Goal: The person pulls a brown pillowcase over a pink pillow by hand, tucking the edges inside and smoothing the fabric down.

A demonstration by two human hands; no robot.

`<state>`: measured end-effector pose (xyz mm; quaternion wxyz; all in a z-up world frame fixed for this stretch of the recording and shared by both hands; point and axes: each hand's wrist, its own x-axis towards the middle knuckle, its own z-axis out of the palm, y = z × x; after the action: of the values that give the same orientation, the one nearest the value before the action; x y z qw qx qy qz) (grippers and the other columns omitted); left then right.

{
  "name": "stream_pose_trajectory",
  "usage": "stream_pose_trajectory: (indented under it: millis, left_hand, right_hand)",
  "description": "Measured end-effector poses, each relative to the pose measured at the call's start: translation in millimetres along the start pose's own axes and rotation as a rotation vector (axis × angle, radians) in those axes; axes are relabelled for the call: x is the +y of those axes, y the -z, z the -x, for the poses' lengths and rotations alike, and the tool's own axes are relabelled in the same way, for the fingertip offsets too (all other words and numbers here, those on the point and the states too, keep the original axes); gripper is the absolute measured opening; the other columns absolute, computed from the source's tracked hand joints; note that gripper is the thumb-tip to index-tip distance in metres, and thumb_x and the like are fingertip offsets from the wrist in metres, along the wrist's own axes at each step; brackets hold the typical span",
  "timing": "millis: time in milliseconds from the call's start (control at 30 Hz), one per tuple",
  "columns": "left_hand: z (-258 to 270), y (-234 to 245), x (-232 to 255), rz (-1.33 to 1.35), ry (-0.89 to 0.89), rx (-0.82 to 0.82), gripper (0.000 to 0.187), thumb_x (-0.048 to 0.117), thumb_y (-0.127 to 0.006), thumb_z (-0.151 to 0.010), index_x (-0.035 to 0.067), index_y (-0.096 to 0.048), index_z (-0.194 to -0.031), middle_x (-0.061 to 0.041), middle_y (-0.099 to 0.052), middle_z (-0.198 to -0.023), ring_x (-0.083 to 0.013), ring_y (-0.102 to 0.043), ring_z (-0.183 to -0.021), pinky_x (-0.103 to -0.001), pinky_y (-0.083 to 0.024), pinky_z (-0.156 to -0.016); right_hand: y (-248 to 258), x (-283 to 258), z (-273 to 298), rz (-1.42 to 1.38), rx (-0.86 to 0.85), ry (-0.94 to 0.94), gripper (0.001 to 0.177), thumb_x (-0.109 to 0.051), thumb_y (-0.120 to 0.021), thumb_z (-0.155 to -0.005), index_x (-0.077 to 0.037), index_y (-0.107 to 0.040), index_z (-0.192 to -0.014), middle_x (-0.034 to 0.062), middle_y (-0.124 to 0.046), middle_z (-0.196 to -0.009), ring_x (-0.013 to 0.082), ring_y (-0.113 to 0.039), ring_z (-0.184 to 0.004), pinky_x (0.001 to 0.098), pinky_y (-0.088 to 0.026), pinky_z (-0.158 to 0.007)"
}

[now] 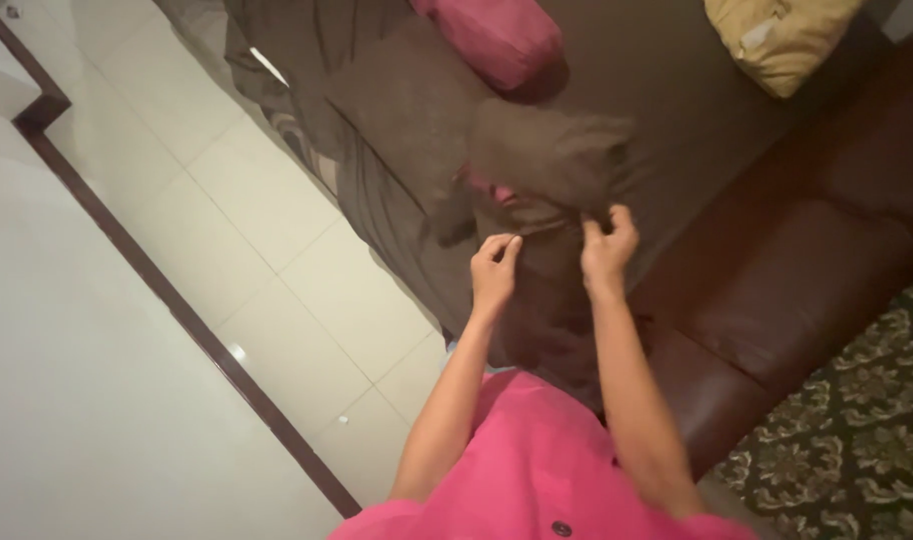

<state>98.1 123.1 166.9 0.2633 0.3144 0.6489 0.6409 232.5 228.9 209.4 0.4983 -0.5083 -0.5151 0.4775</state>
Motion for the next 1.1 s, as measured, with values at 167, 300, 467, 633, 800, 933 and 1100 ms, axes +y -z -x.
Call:
stream_pose_trajectory:
  millis: [167, 300, 467, 633, 800, 933, 1100]
  left_hand:
    - [-9.9, 3.2, -61.6, -0.074, 0.125, 0.019, 0.026, 0.024, -0.067, -0.099, -0.001, -0.074, -0.105, -0.006, -0.076, -0.1, -0.0145, -0.07, -0.094, -0.028, -0.053, -0.087]
    - [-24.9, 5.9, -68.2, 0.336, 0.618, -0.05, 0.043, 0.043, -0.059, -0.108, 0.005, -0.068, -0.09, 0.0, -0.057, -0.073, -0.0097, -0.05, -0.063, -0.029, -0.04, -0.058]
    - [-50.4, 3.9, -57.2, 0.527, 0.942, -0.041, 0.04, 0.05, -0.063, -0.101, 0.014, -0.059, -0.083, 0.003, -0.052, -0.069, -0.0094, -0.05, -0.058, -0.028, -0.046, -0.057]
    - [-59.0, -0.8, -83.3, 0.371, 0.882, -0.149, 0.015, 0.027, -0.068, -0.096, 0.013, -0.07, -0.094, 0.004, -0.062, -0.077, -0.0076, -0.056, -0.066, -0.029, -0.051, -0.063]
    - [-49.3, -12.3, -255.5, 0.71, 1.073, -0.179, 0.005, 0.018, -0.062, -0.103, 0.013, -0.062, -0.103, -0.004, -0.054, -0.082, -0.023, -0.048, -0.069, -0.042, -0.043, -0.063]
    - [-51.4, 0.1, -191.8, 1.272, 0.987, -0.387, 0.013, 0.011, -0.052, -0.103, 0.008, -0.058, -0.114, -0.01, -0.06, -0.103, -0.0305, -0.056, -0.096, -0.055, -0.048, -0.091]
    - [-71.2, -13.8, -70.1, 1.114, 1.085, -0.404, 0.037, 0.017, -0.042, -0.103, 0.005, -0.058, -0.135, -0.015, -0.065, -0.135, -0.0318, -0.059, -0.125, -0.049, -0.046, -0.109]
  right_hand:
    - [-13.5, 21.3, 36.9, 0.334, -0.012, 0.111, 0.02, 0.001, -0.073, -0.083, 0.004, -0.06, -0.098, 0.0114, -0.062, -0.097, 0.0231, -0.061, -0.091, 0.0319, -0.048, -0.086]
    - [-20.9, 27.7, 56.6, 0.235, -0.026, 0.013, 0.015, 0.0, -0.071, -0.083, 0.001, -0.062, -0.095, 0.0091, -0.062, -0.097, 0.0184, -0.062, -0.09, 0.0284, -0.049, -0.082]
    - [-14.8, 36.4, 64.8, 0.262, 0.016, -0.033, 0.019, 0.0, -0.073, -0.082, 0.002, -0.059, -0.094, 0.0098, -0.06, -0.094, 0.0185, -0.059, -0.088, 0.0294, -0.048, -0.081]
    - [-12.2, 53.8, 80.5, 0.284, 0.023, 0.021, 0.021, 0.0, -0.074, -0.082, 0.003, -0.058, -0.095, 0.0089, -0.062, -0.095, 0.0178, -0.06, -0.091, 0.0295, -0.048, -0.085]
    - [-22.4, 60.1, 89.0, 0.165, 0.025, -0.235, 0.017, -0.001, -0.075, -0.084, 0.0, -0.062, -0.095, 0.0049, -0.064, -0.09, 0.0129, -0.059, -0.084, 0.0288, -0.049, -0.075]
    - [-27.1, 53.6, 87.1, 0.057, 0.042, -0.299, 0.015, 0.0, -0.073, -0.087, -0.002, -0.062, -0.096, 0.0031, -0.067, -0.091, 0.0113, -0.062, -0.082, 0.0285, -0.05, -0.072]
    - [-23.7, 45.2, 89.9, -0.268, 0.057, -0.183, 0.02, 0.005, -0.069, -0.088, -0.001, -0.064, -0.107, 0.0053, -0.069, -0.109, 0.0121, -0.064, -0.103, 0.0271, -0.052, -0.091]
